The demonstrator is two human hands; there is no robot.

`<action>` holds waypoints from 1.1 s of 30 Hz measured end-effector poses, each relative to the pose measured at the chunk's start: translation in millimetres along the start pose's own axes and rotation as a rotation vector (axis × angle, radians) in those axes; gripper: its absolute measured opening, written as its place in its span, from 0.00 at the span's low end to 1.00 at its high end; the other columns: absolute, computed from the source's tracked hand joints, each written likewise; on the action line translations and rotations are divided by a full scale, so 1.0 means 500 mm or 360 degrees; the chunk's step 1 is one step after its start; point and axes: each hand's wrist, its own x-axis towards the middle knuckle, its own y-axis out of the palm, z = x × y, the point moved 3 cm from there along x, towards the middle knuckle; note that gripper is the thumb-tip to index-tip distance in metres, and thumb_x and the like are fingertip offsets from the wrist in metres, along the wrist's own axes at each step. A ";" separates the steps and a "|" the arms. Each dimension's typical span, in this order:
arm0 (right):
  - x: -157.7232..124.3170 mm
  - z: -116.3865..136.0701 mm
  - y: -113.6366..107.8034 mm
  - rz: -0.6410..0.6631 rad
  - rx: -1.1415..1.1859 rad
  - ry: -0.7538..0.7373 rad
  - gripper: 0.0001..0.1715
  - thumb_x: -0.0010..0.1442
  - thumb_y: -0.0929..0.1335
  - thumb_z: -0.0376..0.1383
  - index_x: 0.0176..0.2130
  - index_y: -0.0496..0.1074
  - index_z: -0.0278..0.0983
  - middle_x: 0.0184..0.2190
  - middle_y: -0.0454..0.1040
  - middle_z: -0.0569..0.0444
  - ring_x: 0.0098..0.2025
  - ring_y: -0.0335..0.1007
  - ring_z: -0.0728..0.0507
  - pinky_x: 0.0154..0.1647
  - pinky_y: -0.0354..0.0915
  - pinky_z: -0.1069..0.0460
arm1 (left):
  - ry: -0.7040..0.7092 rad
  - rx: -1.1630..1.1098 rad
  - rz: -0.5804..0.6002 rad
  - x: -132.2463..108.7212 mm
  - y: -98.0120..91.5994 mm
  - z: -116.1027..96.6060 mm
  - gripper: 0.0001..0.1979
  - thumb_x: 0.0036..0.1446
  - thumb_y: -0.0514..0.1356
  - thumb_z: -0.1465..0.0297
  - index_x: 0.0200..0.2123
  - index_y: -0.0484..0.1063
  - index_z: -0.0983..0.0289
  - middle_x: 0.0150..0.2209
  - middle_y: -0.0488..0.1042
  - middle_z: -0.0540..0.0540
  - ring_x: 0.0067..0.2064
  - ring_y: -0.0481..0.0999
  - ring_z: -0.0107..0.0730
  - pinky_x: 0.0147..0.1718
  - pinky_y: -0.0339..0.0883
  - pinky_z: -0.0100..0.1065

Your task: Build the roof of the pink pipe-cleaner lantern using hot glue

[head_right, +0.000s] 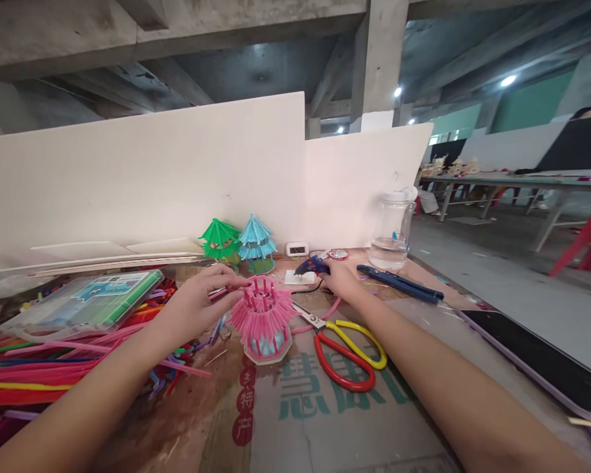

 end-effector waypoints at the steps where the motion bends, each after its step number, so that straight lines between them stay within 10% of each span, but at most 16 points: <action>1: 0.002 0.002 -0.009 -0.0025 0.0025 0.0007 0.19 0.65 0.67 0.40 0.54 0.68 0.36 0.52 0.71 0.47 0.49 0.71 0.41 0.48 0.71 0.42 | -0.0003 -0.0002 -0.0001 0.000 -0.002 -0.001 0.12 0.61 0.56 0.68 0.41 0.79 0.62 0.37 0.75 0.55 0.41 0.77 0.37 0.42 0.70 0.36; 5: 0.007 0.014 -0.055 -0.0114 0.0164 0.0049 0.18 0.65 0.67 0.41 0.52 0.69 0.35 0.50 0.72 0.48 0.46 0.72 0.43 0.45 0.71 0.43 | -0.0026 -0.0010 -0.0002 0.001 -0.007 -0.002 0.12 0.61 0.56 0.67 0.42 0.79 0.62 0.37 0.75 0.55 0.40 0.77 0.36 0.41 0.70 0.37; 12: -0.033 0.069 -0.138 -0.0218 0.0518 -0.0019 0.15 0.58 0.69 0.43 0.28 0.72 0.35 0.15 0.68 0.57 0.22 0.69 0.45 0.25 0.67 0.51 | -0.0031 -0.0005 0.0020 0.001 -0.006 -0.002 0.13 0.61 0.55 0.66 0.42 0.79 0.62 0.38 0.75 0.56 0.40 0.76 0.37 0.42 0.69 0.38; 20: -0.111 0.176 -0.212 -0.0022 0.1007 -0.0538 0.23 0.48 0.73 0.50 0.36 0.74 0.35 0.36 0.80 0.47 0.35 0.77 0.43 0.38 0.70 0.49 | 0.0094 0.0078 0.0010 0.000 0.013 0.011 0.12 0.62 0.54 0.69 0.42 0.77 0.62 0.39 0.74 0.56 0.41 0.76 0.37 0.41 0.70 0.36; 33: -0.154 0.212 -0.211 0.0490 0.0446 -0.0732 0.26 0.54 0.66 0.57 0.28 0.76 0.37 0.31 0.80 0.51 0.34 0.74 0.45 0.25 0.62 0.55 | 0.0043 0.0061 0.0083 0.002 0.007 0.012 0.09 0.61 0.55 0.69 0.37 0.76 0.62 0.37 0.74 0.55 0.41 0.76 0.38 0.40 0.70 0.36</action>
